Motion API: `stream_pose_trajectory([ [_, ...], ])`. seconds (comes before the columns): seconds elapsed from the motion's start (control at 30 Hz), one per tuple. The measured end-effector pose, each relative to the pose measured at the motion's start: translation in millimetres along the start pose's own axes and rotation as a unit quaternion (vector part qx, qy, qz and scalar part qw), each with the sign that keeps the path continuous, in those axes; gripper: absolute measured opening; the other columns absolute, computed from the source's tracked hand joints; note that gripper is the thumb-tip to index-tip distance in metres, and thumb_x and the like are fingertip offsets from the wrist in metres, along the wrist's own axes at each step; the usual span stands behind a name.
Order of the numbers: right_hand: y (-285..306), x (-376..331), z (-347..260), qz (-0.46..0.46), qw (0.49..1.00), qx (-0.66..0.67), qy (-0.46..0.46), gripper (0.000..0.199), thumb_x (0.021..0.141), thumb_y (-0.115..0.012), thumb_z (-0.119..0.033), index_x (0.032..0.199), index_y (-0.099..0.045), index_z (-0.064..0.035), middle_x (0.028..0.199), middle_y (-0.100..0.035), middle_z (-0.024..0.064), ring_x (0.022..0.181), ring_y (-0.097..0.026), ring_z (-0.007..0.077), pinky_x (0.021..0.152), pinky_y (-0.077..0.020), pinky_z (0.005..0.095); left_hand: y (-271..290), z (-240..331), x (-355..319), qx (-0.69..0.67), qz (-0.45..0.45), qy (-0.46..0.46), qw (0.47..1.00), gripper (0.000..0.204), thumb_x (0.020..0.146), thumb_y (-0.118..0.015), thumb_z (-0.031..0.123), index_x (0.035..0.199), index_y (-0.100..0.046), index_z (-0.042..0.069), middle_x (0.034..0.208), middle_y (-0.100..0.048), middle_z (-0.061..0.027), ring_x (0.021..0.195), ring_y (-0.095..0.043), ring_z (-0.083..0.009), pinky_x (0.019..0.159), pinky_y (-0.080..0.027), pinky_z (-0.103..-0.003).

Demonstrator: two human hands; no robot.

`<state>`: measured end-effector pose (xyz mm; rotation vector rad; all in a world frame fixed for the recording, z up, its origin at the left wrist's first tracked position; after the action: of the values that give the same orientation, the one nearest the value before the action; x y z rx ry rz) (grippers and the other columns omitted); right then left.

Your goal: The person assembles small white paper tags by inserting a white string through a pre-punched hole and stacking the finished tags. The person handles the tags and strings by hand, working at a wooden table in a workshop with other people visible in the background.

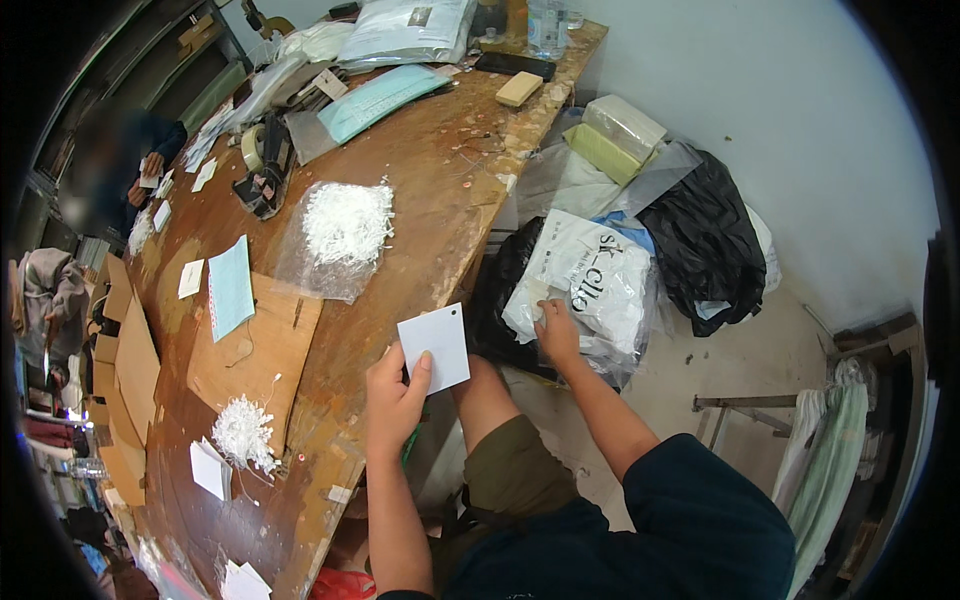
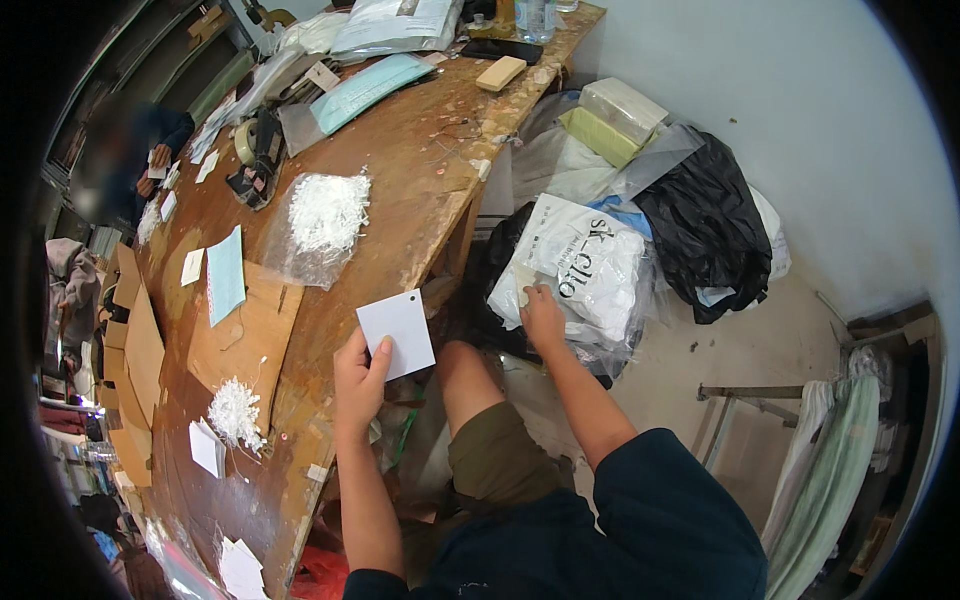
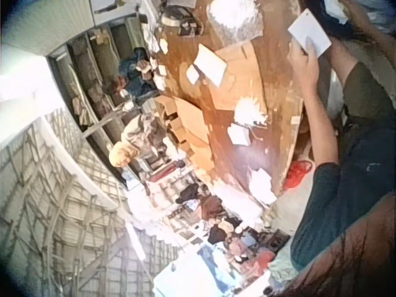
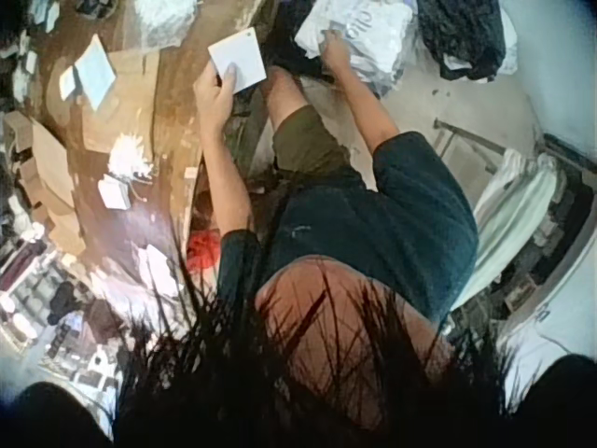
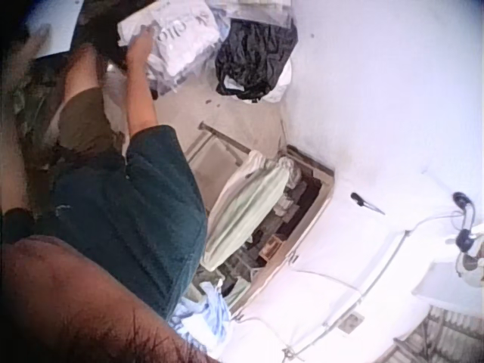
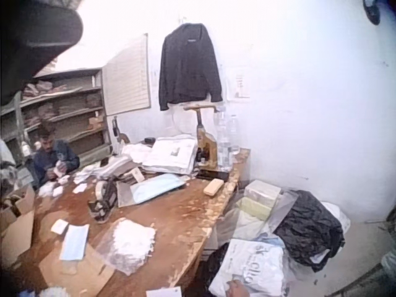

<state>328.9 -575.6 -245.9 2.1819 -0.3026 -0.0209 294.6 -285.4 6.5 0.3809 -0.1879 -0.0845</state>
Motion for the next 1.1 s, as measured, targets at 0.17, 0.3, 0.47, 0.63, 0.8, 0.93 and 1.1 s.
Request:
stream_pose_trajectory([
  [0.17,6,2,9,-0.025,0.999,-0.001,0.047,0.056,0.079,-0.078,-0.017,0.131,-0.059,-0.0108,0.136,-0.055,0.0118,0.113,-0.064,0.037,0.09,-0.0553,0.047,-1,3,1,0.015,0.0,-0.024,1.0,0.023,0.098,-0.063,0.018,0.096,-0.062,-0.006,0.075,-0.062,-0.0173,0.065,-0.055,-0.0212,0.062,-0.044,-0.037],
  [0.3,8,-1,10,-0.062,0.997,-0.026,0.025,0.063,0.077,-0.08,-0.022,0.135,-0.056,-0.0123,0.135,-0.055,0.0123,0.113,-0.064,0.0368,0.089,-0.0556,0.0476,-2,3,2,0.014,0.0,-0.025,1.0,0.023,0.097,-0.063,0.017,0.096,-0.062,-0.006,0.073,-0.061,-0.0173,0.064,-0.055,-0.022,0.062,-0.044,-0.037],
  [0.47,11,0,4,-0.074,0.995,-0.061,0.021,0.066,0.078,-0.08,-0.03,0.136,-0.052,-0.0141,0.128,-0.056,0.0131,0.108,-0.065,0.0379,0.085,-0.0559,0.0493,-2,0,4,0.028,-0.001,-0.026,0.999,0.022,0.096,-0.064,0.017,0.097,-0.062,-0.006,0.073,-0.061,-0.0172,0.063,-0.056,-0.0222,0.061,-0.044,-0.037],
  [0.63,10,2,10,-0.085,0.988,-0.122,0.051,0.062,0.079,-0.079,-0.035,0.131,-0.054,-0.0134,0.123,-0.056,0.0132,0.102,-0.066,0.0372,0.082,-0.0564,0.0481,-2,-2,6,-0.008,0.001,-0.018,1.0,0.022,0.097,-0.064,0.016,0.099,-0.063,-0.006,0.076,-0.064,-0.0175,0.066,-0.06,-0.0213,0.063,-0.046,-0.036],
  [0.8,-3,-8,11,-0.006,0.987,-0.107,0.117,0.055,0.08,-0.077,-0.033,0.125,-0.056,-0.0084,0.114,-0.057,0.0125,0.097,-0.066,0.0342,0.077,-0.0559,0.0476,-2,-2,6,-0.047,0.008,-0.004,0.999,0.022,0.097,-0.064,0.016,0.101,-0.064,-0.006,0.079,-0.067,-0.0168,0.07,-0.063,-0.0186,0.066,-0.048,-0.035],
  [0.93,-6,-8,12,0.026,0.991,-0.079,0.107,0.053,0.08,-0.077,-0.033,0.121,-0.057,-0.0061,0.11,-0.058,0.0125,0.095,-0.066,0.0331,0.075,-0.0545,0.0478,0,-3,7,-0.025,0.004,-0.01,1.0,0.022,0.097,-0.064,0.015,0.102,-0.064,-0.006,0.08,-0.068,-0.0154,0.072,-0.063,-0.0164,0.067,-0.049,-0.034],
  [1.1,-8,-6,9,0.012,0.98,-0.161,0.114,0.053,0.079,-0.075,-0.036,0.118,-0.056,-0.0051,0.109,-0.058,0.0133,0.093,-0.066,0.0339,0.074,-0.0533,0.0487,-3,-7,6,-0.073,0.015,0.001,0.997,0.021,0.096,-0.064,0.015,0.101,-0.064,-0.006,0.08,-0.068,-0.017,0.07,-0.063,-0.0187,0.066,-0.048,-0.035],
])
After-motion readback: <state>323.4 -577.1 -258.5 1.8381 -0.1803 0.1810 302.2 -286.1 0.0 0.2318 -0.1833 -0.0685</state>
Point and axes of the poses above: each hand's wrist, its own x-axis towards the middle knuckle, its own y-axis out of the back of the hand, z = x × y, the point moved 2 cm from there along x, towards the middle knuckle
